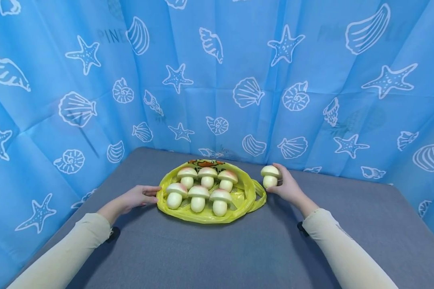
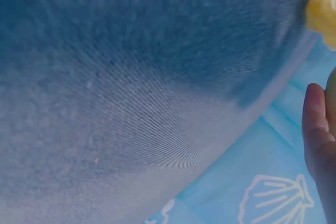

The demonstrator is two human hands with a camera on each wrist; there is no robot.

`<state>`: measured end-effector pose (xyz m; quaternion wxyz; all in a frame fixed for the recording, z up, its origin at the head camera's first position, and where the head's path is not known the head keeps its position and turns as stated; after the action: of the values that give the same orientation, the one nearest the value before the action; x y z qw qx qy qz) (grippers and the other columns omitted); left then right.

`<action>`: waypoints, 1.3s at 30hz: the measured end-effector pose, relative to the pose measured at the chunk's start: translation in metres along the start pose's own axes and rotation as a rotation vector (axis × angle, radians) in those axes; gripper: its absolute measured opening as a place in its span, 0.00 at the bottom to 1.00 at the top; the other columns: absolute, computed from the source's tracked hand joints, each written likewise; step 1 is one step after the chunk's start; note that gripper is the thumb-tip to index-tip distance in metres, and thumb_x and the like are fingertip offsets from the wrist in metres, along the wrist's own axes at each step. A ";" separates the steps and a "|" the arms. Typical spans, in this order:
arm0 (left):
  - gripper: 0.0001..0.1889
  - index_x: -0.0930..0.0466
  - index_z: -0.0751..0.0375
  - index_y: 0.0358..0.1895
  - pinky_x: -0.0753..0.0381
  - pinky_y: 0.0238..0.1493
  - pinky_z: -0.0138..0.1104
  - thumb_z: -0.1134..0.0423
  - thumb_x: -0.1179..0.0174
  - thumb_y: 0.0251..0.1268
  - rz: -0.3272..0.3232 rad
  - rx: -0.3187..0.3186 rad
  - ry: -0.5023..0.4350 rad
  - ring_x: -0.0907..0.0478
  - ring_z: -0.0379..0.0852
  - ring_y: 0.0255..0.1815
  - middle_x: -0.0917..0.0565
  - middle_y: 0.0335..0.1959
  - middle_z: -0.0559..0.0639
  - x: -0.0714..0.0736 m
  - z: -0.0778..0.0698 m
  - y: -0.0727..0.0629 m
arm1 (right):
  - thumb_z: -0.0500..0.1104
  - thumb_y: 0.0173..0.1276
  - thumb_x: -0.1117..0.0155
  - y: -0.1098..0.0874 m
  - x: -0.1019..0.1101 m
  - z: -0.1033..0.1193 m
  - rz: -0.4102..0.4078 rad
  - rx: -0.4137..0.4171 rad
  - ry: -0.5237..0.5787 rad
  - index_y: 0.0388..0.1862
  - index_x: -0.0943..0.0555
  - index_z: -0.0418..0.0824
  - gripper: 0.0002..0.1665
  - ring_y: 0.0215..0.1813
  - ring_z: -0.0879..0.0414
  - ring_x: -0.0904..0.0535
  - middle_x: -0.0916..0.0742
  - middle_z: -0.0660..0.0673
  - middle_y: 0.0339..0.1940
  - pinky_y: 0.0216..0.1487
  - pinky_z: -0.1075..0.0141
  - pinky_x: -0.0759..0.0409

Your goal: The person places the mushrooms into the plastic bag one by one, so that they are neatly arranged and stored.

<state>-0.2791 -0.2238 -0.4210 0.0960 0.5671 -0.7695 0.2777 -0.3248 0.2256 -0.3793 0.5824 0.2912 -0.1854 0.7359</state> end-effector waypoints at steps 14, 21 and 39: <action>0.30 0.38 0.69 0.71 0.34 0.63 0.56 0.64 0.41 0.69 -0.005 -0.001 0.002 0.35 0.62 0.68 0.33 0.69 0.68 0.000 -0.001 -0.001 | 0.29 0.62 0.33 -0.022 0.006 0.016 0.012 0.012 0.092 0.77 0.54 0.30 0.52 0.55 0.28 0.26 0.42 0.25 0.69 0.46 0.53 0.19; 0.30 0.38 0.69 0.71 0.34 0.63 0.56 0.65 0.42 0.69 -0.008 -0.004 0.001 0.35 0.62 0.69 0.33 0.69 0.68 -0.001 0.000 0.000 | 0.31 0.62 0.31 -0.030 0.003 0.027 0.022 0.020 0.136 0.77 0.54 0.30 0.53 0.57 0.29 0.26 0.40 0.26 0.69 0.46 0.59 0.19; 0.30 0.37 0.69 0.71 0.34 0.63 0.56 0.64 0.41 0.69 -0.013 0.008 0.005 0.36 0.62 0.69 0.33 0.69 0.67 0.000 0.000 0.000 | 0.35 0.59 0.27 -0.039 -0.011 0.044 0.030 0.149 0.083 0.74 0.46 0.33 0.50 0.50 0.39 0.23 0.32 0.30 0.62 0.40 0.63 0.20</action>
<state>-0.2791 -0.2234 -0.4210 0.0973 0.5716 -0.7645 0.2815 -0.2758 0.2000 -0.3553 0.5554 0.3001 -0.1101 0.7677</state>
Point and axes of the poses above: each hand's wrist, its own y-axis towards the middle knuckle, its own x-axis out of the back of the hand, z = x × y, the point moved 5 cm from there along y, towards the middle knuckle
